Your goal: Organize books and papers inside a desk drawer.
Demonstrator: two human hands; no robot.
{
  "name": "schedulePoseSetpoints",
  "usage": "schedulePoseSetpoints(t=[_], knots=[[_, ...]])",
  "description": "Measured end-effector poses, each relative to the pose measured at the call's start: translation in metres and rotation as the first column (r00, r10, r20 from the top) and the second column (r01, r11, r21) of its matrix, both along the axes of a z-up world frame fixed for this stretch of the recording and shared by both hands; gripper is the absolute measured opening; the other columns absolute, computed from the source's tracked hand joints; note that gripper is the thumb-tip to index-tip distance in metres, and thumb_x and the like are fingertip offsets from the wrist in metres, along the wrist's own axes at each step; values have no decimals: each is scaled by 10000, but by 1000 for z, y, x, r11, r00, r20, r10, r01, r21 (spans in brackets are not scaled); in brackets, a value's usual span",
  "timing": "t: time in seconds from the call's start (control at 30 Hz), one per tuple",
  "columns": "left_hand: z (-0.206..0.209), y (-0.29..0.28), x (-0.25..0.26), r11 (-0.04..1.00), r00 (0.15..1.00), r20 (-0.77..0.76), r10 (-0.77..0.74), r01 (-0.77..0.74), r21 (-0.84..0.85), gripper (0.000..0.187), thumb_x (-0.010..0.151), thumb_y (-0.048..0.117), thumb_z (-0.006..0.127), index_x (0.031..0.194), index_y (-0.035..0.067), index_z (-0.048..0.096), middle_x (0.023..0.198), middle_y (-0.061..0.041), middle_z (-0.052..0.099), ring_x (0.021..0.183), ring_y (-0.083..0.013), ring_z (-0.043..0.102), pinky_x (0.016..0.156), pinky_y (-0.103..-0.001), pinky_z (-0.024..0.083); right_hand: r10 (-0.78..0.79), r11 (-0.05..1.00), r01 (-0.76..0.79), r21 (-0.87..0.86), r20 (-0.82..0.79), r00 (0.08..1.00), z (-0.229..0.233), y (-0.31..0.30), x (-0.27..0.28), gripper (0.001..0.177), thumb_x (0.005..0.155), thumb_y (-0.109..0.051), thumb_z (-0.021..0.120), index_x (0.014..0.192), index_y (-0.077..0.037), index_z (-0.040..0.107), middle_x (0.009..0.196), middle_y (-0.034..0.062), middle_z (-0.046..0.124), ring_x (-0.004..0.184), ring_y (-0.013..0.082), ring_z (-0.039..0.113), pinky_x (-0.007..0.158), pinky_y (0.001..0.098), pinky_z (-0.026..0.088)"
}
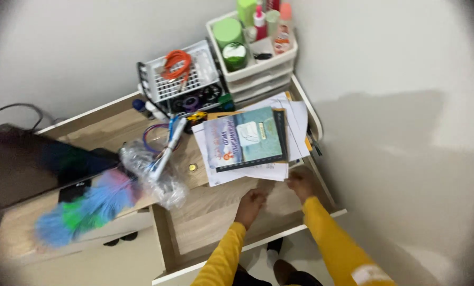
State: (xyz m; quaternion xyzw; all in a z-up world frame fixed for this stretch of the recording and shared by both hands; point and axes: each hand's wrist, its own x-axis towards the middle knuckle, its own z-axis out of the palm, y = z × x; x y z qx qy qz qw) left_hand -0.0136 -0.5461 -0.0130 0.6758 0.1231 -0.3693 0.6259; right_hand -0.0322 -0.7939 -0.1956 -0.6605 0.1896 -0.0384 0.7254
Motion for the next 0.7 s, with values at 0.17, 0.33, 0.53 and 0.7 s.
schedulePoseSetpoints(t=[0.17,0.33,0.53,0.7], knots=[[61,30,-11,990,853,505,129,-138,-19,268,1036,249,578,970,11,681,864,-62,699,815,-171,647,759,-306,520,-331,865,234,-444,-155,931,245,38,-23,254,954,-136,639,1168,-23,719,1008,120,738,888,214,685,779,334,552],[80,35,35,788,388,891,235,-613,58,230,1029,202,626,1117,-11,628,1034,-164,645,942,-266,608,804,-378,523,-199,832,218,-510,91,976,278,34,31,355,957,-230,665,1213,16,666,1091,172,691,944,263,668,836,360,543],[73,39,76,861,524,815,249,-505,61,492,954,252,678,1345,-20,557,1152,-179,679,1009,-288,671,878,-395,539,-99,739,83,-668,14,995,285,42,78,593,909,-428,762,1187,82,642,1232,316,602,1110,411,609,938,443,502],[65,44,89,900,666,700,259,-429,74,548,926,318,684,1354,-11,586,1166,-186,689,1004,-282,705,897,-377,551,-183,788,9,-616,-221,958,291,40,99,820,786,-524,808,1194,146,570,1244,360,626,1106,431,669,940,450,532]])
